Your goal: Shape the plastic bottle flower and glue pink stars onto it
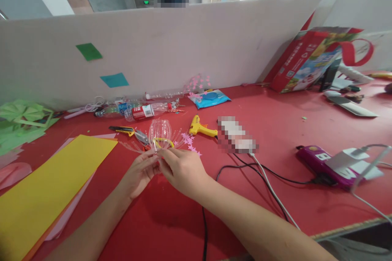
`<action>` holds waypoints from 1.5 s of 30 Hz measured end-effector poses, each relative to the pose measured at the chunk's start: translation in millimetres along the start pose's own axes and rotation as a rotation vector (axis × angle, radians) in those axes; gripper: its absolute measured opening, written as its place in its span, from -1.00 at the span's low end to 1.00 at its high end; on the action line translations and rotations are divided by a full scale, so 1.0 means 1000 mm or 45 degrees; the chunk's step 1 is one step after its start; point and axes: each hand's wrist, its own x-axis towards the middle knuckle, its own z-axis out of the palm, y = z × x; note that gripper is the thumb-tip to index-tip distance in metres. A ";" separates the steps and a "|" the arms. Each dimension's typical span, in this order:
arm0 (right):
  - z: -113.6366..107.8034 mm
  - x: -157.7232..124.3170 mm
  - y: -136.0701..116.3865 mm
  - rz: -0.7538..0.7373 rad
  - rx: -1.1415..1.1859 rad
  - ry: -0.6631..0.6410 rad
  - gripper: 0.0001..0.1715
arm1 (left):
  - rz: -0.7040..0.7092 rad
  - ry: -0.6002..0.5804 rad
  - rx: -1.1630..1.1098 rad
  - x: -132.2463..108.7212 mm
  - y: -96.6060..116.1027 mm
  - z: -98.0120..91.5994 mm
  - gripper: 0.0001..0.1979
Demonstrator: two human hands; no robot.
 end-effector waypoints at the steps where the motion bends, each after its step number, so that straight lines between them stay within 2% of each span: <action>1: -0.001 0.000 -0.001 0.019 0.005 0.015 -0.75 | -0.001 0.009 -0.005 0.000 0.000 0.000 -0.77; 11: -0.007 0.008 -0.001 0.399 0.079 0.048 -0.75 | -0.023 0.007 -0.047 0.001 -0.001 -0.003 -0.79; 16: -0.007 0.010 -0.002 0.499 0.152 0.028 -0.75 | -0.028 0.004 -0.033 0.001 -0.001 -0.003 -0.79; 34: -0.009 0.012 -0.002 0.526 0.189 -0.025 -0.70 | -0.088 0.032 -0.043 -0.001 0.002 0.001 -0.76; 39: -0.010 0.011 -0.004 0.463 0.199 0.020 -0.70 | -0.066 0.027 -0.057 -0.002 0.002 0.003 -0.82; 45: -0.009 0.006 -0.005 0.303 0.156 0.027 -0.67 | -0.065 0.005 -0.114 -0.003 0.001 0.002 -0.87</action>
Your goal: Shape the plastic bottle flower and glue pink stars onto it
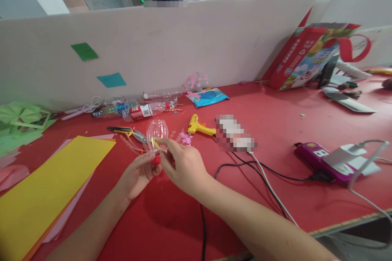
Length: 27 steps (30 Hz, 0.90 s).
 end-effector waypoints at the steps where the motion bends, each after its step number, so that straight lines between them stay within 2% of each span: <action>1: 0.000 -0.001 0.000 -0.013 -0.013 -0.002 -0.67 | -0.003 -0.002 -0.006 0.000 0.000 -0.001 -0.87; 8: 0.001 0.000 0.002 -0.020 -0.029 0.017 -0.67 | -0.014 -0.020 0.013 0.001 -0.001 -0.002 -0.83; 22: 0.001 0.006 0.003 0.181 -0.022 -0.010 -0.70 | 0.045 -0.034 0.169 -0.001 -0.001 0.000 -0.73; 27: 0.000 0.003 0.002 0.087 0.048 0.000 -0.70 | 0.081 -0.010 0.149 0.000 0.000 0.001 -0.77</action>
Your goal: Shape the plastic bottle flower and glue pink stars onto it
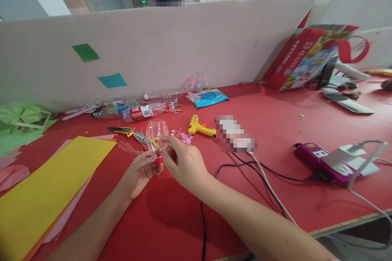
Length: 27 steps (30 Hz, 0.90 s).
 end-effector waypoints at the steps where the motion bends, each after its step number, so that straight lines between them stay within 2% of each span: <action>1: -0.001 -0.001 -0.001 -0.068 0.012 0.017 -0.71 | 0.014 0.002 0.005 0.000 0.000 0.000 -0.77; 5: -0.005 -0.006 -0.004 -0.363 0.050 0.130 -0.69 | 0.102 0.021 0.027 0.002 0.002 -0.003 -0.77; 7: -0.007 -0.007 -0.004 -0.402 0.078 0.179 -0.68 | 0.155 0.053 0.024 0.004 0.003 -0.006 -0.75; 11: -0.009 -0.007 -0.002 -0.355 0.111 0.257 -0.74 | 0.251 0.120 0.074 0.007 0.005 -0.012 -0.71; 15: -0.006 -0.003 0.006 -0.298 0.089 0.292 -0.80 | 0.354 0.116 0.145 0.010 0.008 -0.016 -0.65; 22: 0.004 0.002 0.023 -0.260 0.080 0.253 -0.80 | 0.415 0.118 0.171 0.017 0.004 -0.023 -0.56; 27: 0.009 0.003 0.024 -0.207 0.039 0.271 -0.83 | 0.428 0.146 0.077 0.021 -0.004 -0.028 -0.48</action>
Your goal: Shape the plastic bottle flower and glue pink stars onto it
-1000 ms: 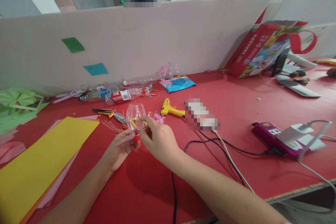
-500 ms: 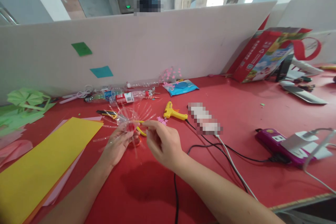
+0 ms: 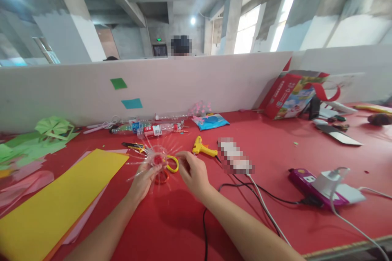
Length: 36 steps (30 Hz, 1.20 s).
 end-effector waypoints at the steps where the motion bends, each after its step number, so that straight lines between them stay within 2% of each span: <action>1: 0.001 0.000 0.000 -0.012 -0.006 0.009 -0.83 | -0.004 0.009 -0.008 0.000 -0.001 0.000 -0.48; 11: 0.001 0.000 -0.015 -0.250 0.026 -0.041 -0.78 | -0.030 -0.006 -0.083 -0.003 0.002 0.001 -0.48; 14: 0.005 -0.003 -0.017 -0.149 0.041 -0.121 -0.80 | -0.038 -0.033 -0.077 -0.003 0.001 0.000 -0.48; 18: 0.013 -0.004 -0.012 0.119 0.067 -0.170 -0.77 | -0.048 -0.039 -0.061 -0.003 0.001 0.000 -0.50; 21: 0.014 -0.002 -0.010 0.191 0.095 -0.194 -0.74 | -0.073 -0.041 -0.062 -0.004 0.002 0.000 -0.51; 24: 0.006 0.002 -0.014 0.108 0.038 -0.158 -0.84 | -0.139 -0.049 -0.032 -0.005 0.003 0.000 -0.57; 28: -0.014 0.008 -0.023 -0.178 -0.031 0.136 -0.83 | -0.243 -0.020 -0.001 -0.006 0.005 0.003 -0.53; 30: -0.021 0.010 -0.025 -0.267 -0.036 0.204 -0.82 | -0.288 -0.024 0.008 -0.008 0.007 0.005 -0.50; 32: -0.022 0.012 -0.026 -0.298 -0.058 0.176 -0.82 | -0.299 -0.055 0.011 -0.009 0.008 0.008 -0.53; 36: -0.015 0.011 -0.026 -0.261 -0.069 0.007 -0.84 | -0.277 -0.150 -0.007 -0.013 0.009 0.011 -0.59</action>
